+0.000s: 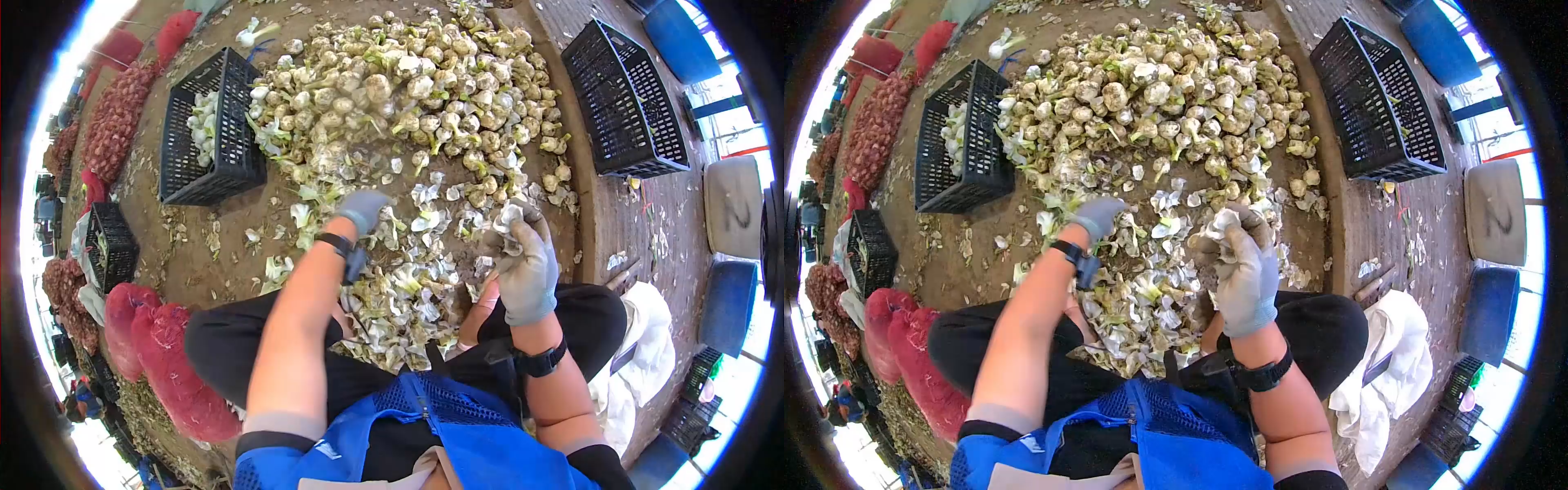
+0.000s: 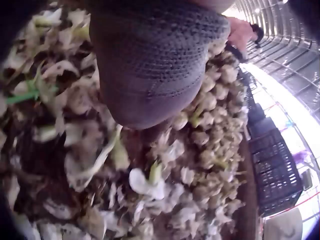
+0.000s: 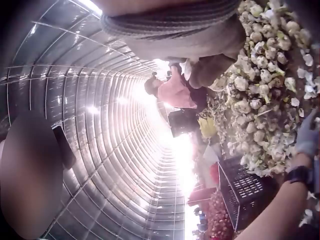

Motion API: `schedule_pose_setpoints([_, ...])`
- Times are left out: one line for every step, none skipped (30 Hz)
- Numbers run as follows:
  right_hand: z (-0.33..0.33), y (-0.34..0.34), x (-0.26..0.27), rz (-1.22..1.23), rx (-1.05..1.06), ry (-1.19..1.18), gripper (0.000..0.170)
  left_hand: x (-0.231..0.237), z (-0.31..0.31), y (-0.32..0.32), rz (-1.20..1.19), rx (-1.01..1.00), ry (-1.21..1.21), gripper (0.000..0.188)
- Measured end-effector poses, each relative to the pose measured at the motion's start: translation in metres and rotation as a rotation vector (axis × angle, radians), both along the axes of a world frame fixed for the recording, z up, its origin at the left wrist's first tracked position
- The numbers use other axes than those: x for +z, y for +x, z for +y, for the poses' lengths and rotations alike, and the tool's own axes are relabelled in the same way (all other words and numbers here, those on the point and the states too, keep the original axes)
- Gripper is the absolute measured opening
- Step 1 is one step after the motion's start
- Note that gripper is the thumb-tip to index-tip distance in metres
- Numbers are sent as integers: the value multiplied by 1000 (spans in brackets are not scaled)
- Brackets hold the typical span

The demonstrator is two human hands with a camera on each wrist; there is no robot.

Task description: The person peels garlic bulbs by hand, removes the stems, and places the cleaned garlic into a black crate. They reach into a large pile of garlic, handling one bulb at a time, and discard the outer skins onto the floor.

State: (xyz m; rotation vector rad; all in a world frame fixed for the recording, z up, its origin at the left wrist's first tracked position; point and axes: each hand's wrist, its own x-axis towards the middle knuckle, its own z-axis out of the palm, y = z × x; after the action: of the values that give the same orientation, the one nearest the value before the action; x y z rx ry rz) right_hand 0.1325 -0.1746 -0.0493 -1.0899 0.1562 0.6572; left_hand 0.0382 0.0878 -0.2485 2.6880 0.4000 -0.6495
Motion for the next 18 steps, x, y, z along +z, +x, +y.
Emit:
schedule_pose_setpoints([1, 0, -1, 24, 7, 1, 28, -32, -16, 2, 7, -74, -26, 42])
schedule_pose_setpoints([2, -2, 2, 57, 16, 38, 28, -54, -40, -3, -60, -24, 91, 43])
schedule_pose_setpoints([-1, -3, -1, 60, 16, 33, 28, -67, -54, -11, -127, 30, 218, 44])
schedule_pose_setpoints([-2, -4, -4, 49, 41, 5, 27, -75, -54, -13, -96, 165, 181, 43])
schedule_pose_setpoints([4, 1, -7, 23, 73, -4, 27, -81, -41, -5, -108, 175, 201, 43])
schedule_pose_setpoints([6, -1, -3, 28, 85, -31, 25, -80, -32, -2, 39, 385, 79, 42])
schedule_pose_setpoints([9, -1, -2, 22, 95, -13, 25, -79, -23, -1, 182, 592, -49, 41])
schedule_pose_setpoints([9, -3, -3, 5, 136, -42, 24, -77, -13, 1, 189, 695, -63, 47])
schedule_pose_setpoints([10, -3, -4, -16, 175, -73, 24, -66, -4, 5, 179, 699, -54, 47])
schedule_pose_setpoints([10, -3, -5, 48, 197, -58, 23, -48, 2, 8, 94, 768, -146, 51])
schedule_pose_setpoints([11, -5, -8, 42, 197, -50, 23, -30, 6, 8, 9, 833, -239, 56])
schedule_pose_setpoints([13, -6, -10, -2, 259, -60, 23, -8, 10, 9, -50, 854, -313, 56])
schedule_pose_setpoints([17, -7, -14, -49, 320, -69, 24, 25, 14, 13, -39, 766, -422, 51])
schedule_pose_setpoints([20, -10, -20, -87, 348, -121, 24, 19, 23, 15, -122, 582, -413, 47])
schedule_pose_setpoints([24, -10, -24, -243, 432, -214, 30, 32, 25, 17, -200, 399, -401, 44])
schedule_pose_setpoints([28, -12, -24, -330, 481, -300, 35, 58, 12, 19, -169, 604, -752, 29])
schedule_pose_setpoints([33, -16, -23, -417, 528, -387, 40, 53, 15, 19, -295, 437, -746, 35])
schedule_pose_setpoints([37, -19, -39, -611, 481, -332, 48, 94, 4, 17, -289, 434, -767, 39])
